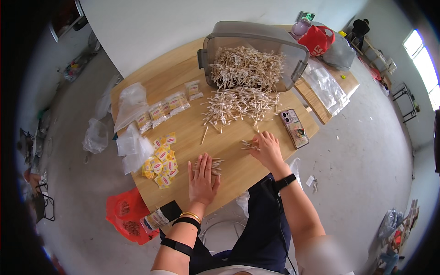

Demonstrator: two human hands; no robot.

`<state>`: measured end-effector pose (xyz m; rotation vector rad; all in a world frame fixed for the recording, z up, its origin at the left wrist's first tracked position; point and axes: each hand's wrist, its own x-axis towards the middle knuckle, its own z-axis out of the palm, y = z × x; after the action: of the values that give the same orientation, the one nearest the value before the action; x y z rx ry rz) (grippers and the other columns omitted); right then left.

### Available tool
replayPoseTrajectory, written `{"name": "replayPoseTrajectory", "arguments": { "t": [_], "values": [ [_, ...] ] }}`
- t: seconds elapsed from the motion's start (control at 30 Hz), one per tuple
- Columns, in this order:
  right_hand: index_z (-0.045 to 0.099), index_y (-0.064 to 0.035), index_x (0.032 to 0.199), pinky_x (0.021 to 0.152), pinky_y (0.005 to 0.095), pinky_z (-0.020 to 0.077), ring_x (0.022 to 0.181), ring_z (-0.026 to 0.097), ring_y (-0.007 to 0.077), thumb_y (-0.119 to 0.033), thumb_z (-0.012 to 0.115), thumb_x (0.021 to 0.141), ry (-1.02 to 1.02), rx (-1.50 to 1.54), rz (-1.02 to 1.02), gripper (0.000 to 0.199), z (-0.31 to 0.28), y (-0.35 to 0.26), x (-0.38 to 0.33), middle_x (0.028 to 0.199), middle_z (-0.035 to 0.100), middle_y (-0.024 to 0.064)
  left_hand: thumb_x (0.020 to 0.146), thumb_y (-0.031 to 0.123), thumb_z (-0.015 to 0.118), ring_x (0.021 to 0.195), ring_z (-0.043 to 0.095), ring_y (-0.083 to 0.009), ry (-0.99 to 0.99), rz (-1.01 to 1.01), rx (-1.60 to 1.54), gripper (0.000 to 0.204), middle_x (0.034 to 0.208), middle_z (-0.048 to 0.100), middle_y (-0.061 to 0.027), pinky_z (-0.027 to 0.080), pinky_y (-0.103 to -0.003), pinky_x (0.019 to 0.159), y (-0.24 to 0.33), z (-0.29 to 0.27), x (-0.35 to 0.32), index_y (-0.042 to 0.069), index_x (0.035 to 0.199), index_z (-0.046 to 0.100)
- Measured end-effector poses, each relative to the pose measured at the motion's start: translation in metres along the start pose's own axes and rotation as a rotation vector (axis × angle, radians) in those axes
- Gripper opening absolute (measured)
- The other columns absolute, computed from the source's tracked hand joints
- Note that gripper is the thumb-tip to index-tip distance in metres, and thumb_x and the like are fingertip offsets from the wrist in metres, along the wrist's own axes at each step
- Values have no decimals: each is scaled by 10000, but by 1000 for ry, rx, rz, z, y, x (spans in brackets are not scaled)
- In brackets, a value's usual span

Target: Organizing cotton swabs on a table into neat rows for packaging.

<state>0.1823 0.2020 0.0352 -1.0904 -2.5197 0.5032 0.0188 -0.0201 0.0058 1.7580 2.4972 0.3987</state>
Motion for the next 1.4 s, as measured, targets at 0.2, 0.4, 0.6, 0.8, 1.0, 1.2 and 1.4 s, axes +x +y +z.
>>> {"name": "replayPoseTrajectory", "arguments": {
  "t": [0.2,0.4,0.6,0.8,1.0,1.2,1.4],
  "values": [
    [648,-58,912,860,440,488,988,622,324,-163,708,717,-245,-197,-51,228,8,-5,29,955,660,133,941,379,519,1513,230,-264,26,-6,-46,736,1605,300,-113,97,-542,1249,-1,4,-2,37,1546,280],
    [701,-38,833,788,403,566,912,702,313,-175,753,712,-243,-310,-90,190,17,-14,30,903,720,150,935,372,524,1508,241,-266,64,4,-59,723,1596,317,-118,107,-546,1247,-2,7,-3,31,1534,306],
    [699,-36,826,760,422,564,851,706,333,-188,738,699,-276,-275,-22,202,16,-11,35,854,712,170,939,368,520,1506,246,-265,78,7,-77,686,1580,342,-126,111,-548,1245,-2,8,-2,22,1507,353],
    [714,-42,786,712,392,566,771,711,316,-226,735,680,-381,18,168,213,-1,0,42,797,723,164,931,353,535,1497,260,-294,107,11,-165,681,1568,350,-142,106,-544,1244,-5,4,-5,19,1498,358],
    [731,-22,783,676,352,554,689,706,249,-288,773,685,-335,286,283,287,-11,25,39,741,719,132,946,355,530,1503,245,-270,142,3,-292,654,1582,328,-111,111,-544,1248,-6,0,-6,30,1491,374],
    [737,-32,813,697,360,557,755,719,256,-320,794,680,-234,219,357,322,-10,37,21,798,735,138,943,266,544,1438,355,-318,310,88,-340,538,1518,411,-127,183,-532,1223,-7,-12,-13,51,1429,456],
    [731,-47,795,701,374,561,765,714,279,-313,801,699,-304,57,279,291,-13,30,10,796,728,133,928,164,553,1282,477,-376,242,265,-643,383,1394,514,-157,340,-505,1121,62,-28,-56,72,1297,589]
  ]
}}
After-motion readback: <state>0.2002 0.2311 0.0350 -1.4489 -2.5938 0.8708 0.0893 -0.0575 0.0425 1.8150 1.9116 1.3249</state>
